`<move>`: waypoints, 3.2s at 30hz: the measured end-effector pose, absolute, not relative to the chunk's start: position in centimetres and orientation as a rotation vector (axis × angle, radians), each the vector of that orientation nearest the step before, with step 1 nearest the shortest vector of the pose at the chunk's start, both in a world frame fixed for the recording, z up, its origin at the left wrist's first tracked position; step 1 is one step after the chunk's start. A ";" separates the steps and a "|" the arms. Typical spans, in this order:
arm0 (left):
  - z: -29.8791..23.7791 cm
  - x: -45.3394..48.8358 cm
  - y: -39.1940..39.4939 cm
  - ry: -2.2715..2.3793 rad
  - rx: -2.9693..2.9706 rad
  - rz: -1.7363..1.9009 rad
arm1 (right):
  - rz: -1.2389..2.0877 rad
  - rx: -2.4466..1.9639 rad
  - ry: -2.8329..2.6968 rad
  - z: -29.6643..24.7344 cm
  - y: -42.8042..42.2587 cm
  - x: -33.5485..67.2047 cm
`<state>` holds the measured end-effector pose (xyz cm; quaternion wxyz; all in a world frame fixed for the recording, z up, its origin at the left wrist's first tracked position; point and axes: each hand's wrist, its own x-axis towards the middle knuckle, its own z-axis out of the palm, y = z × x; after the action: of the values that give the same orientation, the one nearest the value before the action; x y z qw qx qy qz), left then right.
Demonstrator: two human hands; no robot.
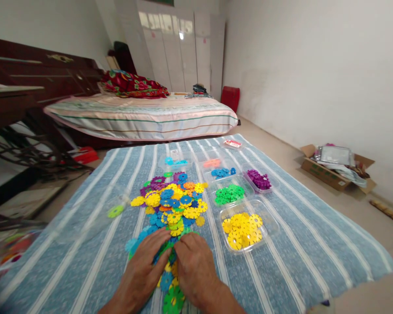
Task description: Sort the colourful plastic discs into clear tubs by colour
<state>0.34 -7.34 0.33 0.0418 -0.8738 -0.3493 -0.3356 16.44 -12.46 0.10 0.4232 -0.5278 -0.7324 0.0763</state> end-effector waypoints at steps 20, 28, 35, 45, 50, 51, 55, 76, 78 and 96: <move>1.0 2.6 -3.7 -1.131 -2.708 -0.668 | 0.795 -1.517 -1.229 1.9 -13.1 18.6; 0.6 2.1 -3.5 -0.968 -2.696 -0.813 | 0.894 -1.513 -1.123 0.5 -12.8 18.9; 0.7 2.6 -3.7 -1.051 -2.764 -0.733 | 0.842 -1.475 -1.136 0.7 -13.3 18.6; 1.1 2.6 -2.8 -0.948 -2.647 -0.632 | 0.913 -1.476 -1.133 1.1 -13.7 17.9; 2.0 2.4 -2.8 -0.940 -2.614 -0.919 | 1.003 -1.455 -1.056 1.3 -14.0 17.8; 2.4 2.5 -3.0 -0.979 -2.646 -0.982 | 1.017 -1.457 -1.041 1.3 -13.9 17.8; 4.2 2.9 -4.1 -1.362 -2.893 -1.159 | 1.035 -1.486 -0.981 1.5 -13.2 17.8; 4.4 3.1 -4.5 -2.282 -3.077 -1.221 | 1.279 -1.385 -0.832 3.5 -13.0 17.8; 3.8 2.8 -4.3 -2.077 -3.046 -1.204 | 1.266 -1.394 -0.868 4.0 -13.5 18.3; 1.1 2.0 -3.3 -1.366 -2.871 -1.090 | 0.389 -2.022 -1.237 6.4 -15.6 31.7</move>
<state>2.02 -3.33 1.05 -0.1095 -0.8490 -0.4040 -0.3225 31.66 -15.56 6.36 0.3612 -0.7849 -0.4803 0.1509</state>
